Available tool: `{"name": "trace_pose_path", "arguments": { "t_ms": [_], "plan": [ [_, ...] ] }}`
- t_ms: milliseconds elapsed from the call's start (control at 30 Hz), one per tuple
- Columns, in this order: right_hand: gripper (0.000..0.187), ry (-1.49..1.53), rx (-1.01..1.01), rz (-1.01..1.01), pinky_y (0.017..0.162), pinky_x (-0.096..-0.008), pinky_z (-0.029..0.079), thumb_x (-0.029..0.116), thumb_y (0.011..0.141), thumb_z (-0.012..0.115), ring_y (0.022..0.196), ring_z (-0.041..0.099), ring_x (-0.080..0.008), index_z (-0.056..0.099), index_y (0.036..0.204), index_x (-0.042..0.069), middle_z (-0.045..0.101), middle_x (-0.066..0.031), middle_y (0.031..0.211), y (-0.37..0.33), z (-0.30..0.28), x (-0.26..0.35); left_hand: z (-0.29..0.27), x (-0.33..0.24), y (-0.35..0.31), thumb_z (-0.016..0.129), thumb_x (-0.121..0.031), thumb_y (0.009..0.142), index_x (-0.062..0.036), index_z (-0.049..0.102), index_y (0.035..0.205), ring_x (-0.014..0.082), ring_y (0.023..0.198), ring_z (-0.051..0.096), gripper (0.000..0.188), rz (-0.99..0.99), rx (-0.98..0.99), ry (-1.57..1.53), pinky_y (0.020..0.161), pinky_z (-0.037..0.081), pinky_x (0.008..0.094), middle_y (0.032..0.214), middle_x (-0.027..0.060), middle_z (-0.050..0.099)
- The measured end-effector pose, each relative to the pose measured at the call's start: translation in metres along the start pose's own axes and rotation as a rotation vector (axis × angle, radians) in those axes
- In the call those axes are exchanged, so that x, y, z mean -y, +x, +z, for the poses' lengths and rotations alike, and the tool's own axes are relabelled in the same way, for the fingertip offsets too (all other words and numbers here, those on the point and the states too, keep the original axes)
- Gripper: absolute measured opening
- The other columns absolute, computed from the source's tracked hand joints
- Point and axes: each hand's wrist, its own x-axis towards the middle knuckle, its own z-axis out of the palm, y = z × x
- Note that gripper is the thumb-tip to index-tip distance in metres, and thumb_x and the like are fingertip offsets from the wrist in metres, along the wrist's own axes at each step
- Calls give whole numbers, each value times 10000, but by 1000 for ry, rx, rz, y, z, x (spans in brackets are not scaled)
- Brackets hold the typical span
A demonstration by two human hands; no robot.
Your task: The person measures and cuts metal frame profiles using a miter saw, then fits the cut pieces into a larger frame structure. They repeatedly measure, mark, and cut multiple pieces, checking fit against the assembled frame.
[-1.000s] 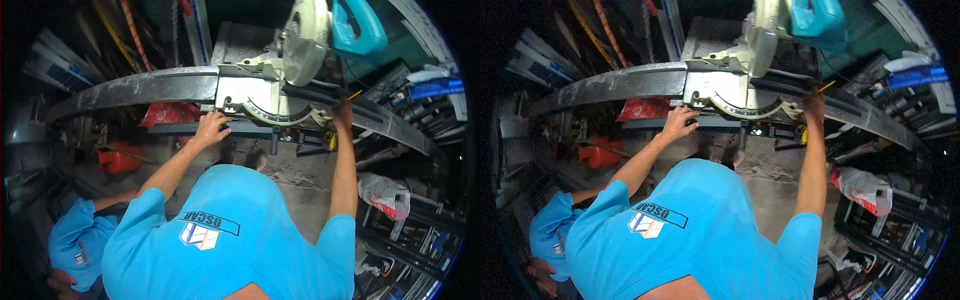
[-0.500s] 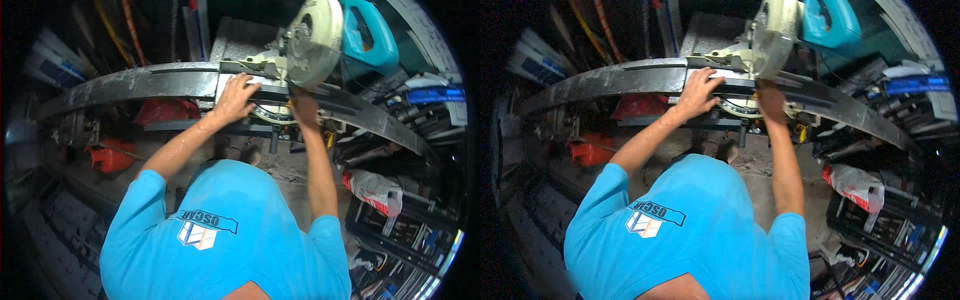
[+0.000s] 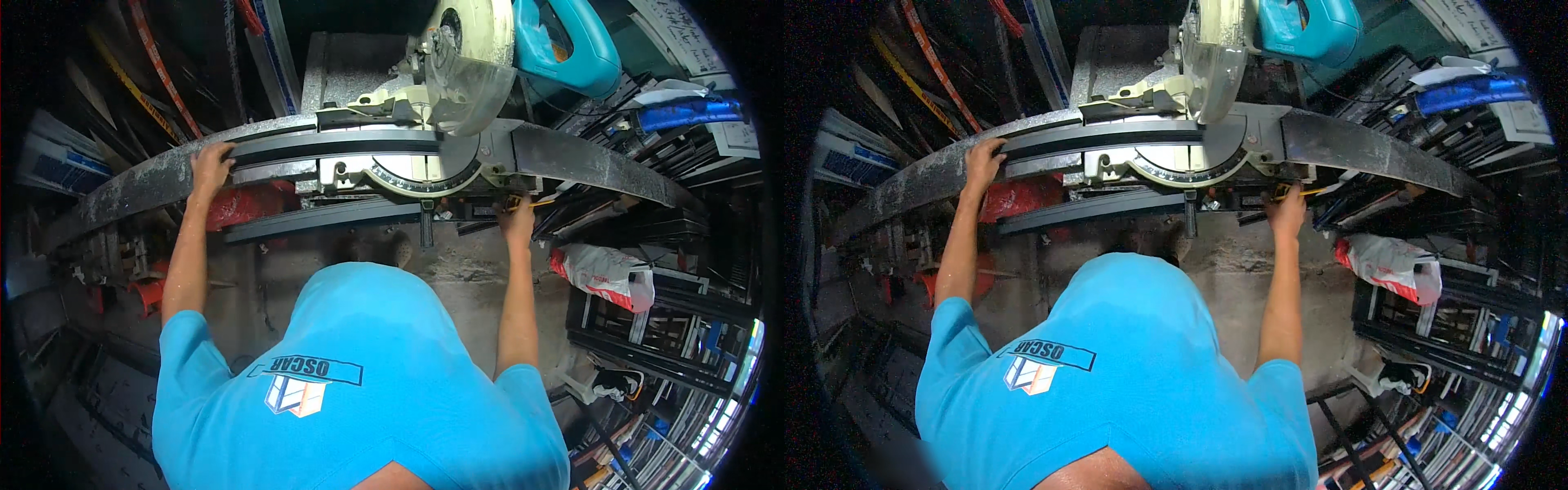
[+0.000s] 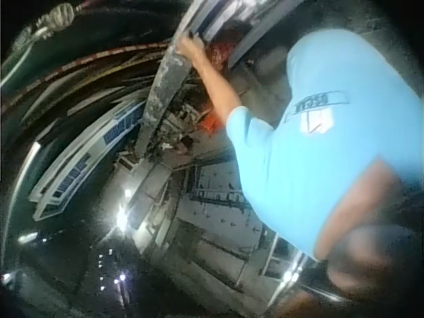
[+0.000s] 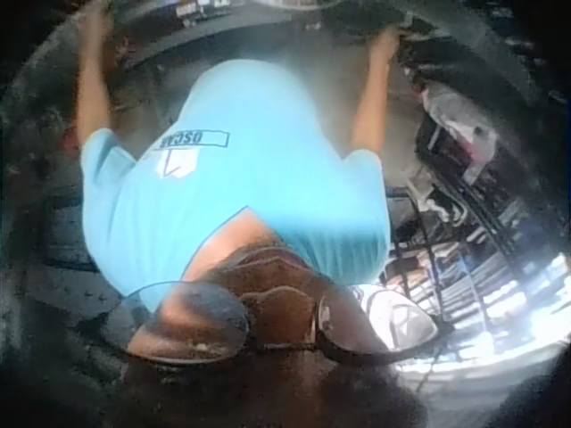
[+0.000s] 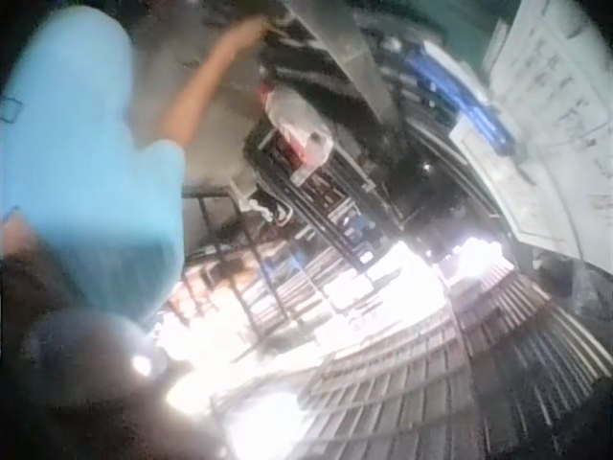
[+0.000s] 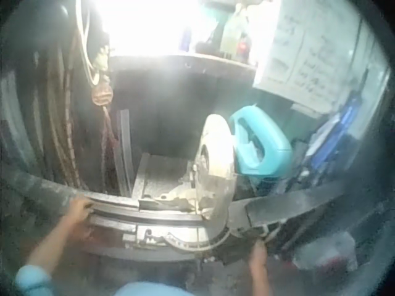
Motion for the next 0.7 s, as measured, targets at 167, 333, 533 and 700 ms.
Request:
{"name": "trace_pose_path", "arguments": {
  "t_ms": [167,333,533,700],
  "plan": [
    [665,263,141,124,883,-447,479,203,736,784,1050,613,-416,480,1295,9,627,-272,1097,9,-1,-18,-23,-32,-4,741,-131,781,-172,661,1180,297,1207,541,409,-110,-45,105,1061,328,575,1251,55,625],
    [583,477,116,144,893,-358,476,171,773,740,1057,618,-298,503,1283,17,634,-184,1146,8,-40,9,-14,-109,-16,749,-147,772,-61,682,1116,305,1129,580,361,186,-184,-256,1004,435,397,1189,140,631],
    [544,885,462,-185,843,-297,472,314,761,807,959,583,-186,551,1148,31,606,-72,1070,0,-52,120,24,-257,-51,618,-482,926,-31,622,1252,210,1001,645,556,50,719,-1154,832,544,351,1147,138,662],
    [531,750,661,-397,772,-324,497,253,735,808,844,593,-190,520,1118,25,606,-90,954,-4,-75,205,31,-279,-55,729,-272,889,-3,645,1182,150,885,638,406,-175,869,-1529,786,548,345,1034,74,667]
  ]
}}
